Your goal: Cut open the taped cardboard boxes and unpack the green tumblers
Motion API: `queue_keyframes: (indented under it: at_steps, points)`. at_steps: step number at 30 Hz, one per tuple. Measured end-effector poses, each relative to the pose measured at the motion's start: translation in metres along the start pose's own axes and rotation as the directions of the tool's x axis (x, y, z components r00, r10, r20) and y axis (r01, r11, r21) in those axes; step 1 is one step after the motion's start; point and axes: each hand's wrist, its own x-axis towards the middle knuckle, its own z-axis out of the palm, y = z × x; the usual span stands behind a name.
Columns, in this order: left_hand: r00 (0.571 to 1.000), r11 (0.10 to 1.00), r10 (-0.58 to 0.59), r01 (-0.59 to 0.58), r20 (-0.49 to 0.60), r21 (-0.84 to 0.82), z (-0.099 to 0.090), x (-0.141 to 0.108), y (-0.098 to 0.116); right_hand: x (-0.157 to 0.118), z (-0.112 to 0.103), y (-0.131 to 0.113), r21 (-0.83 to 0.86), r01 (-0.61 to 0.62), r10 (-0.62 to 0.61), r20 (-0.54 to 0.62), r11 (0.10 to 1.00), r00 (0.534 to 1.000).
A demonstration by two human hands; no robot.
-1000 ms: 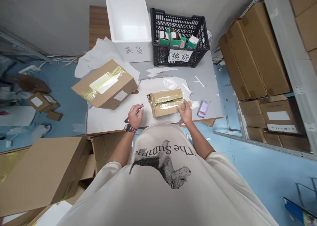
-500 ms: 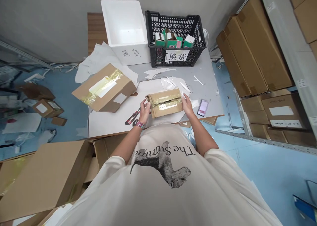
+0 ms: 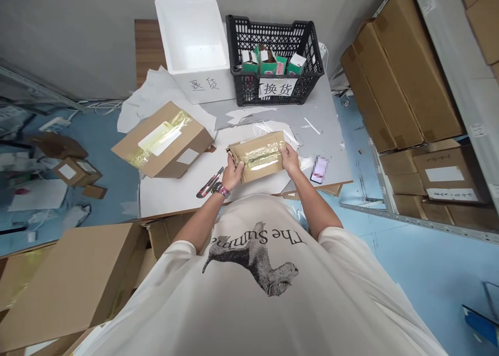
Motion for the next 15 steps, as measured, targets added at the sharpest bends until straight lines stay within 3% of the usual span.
queue_keyframes:
  at_steps: [4,8,11,15]
  points:
    - [0.99,0.966,0.104,-0.123,-0.096,-0.227,0.011,-0.001,-0.012,-0.011,0.01,-0.005,0.114,-0.024,0.03,-0.054,0.993,0.998]
    - [0.99,0.911,0.111,-0.135,-0.084,-0.39,0.017,-0.004,-0.027,-0.029,0.017,0.001,0.162,-0.113,0.132,-0.113,0.98,0.985]
    - [0.998,0.875,0.025,-0.053,-0.064,-0.48,0.014,-0.003,-0.034,-0.041,0.022,0.009,0.127,-0.15,0.168,-0.143,0.98,0.975]
    - [0.983,0.831,-0.175,0.116,-0.058,-0.544,0.011,0.005,-0.034,-0.056,0.033,0.021,0.126,-0.271,0.293,-0.217,0.954,0.931]
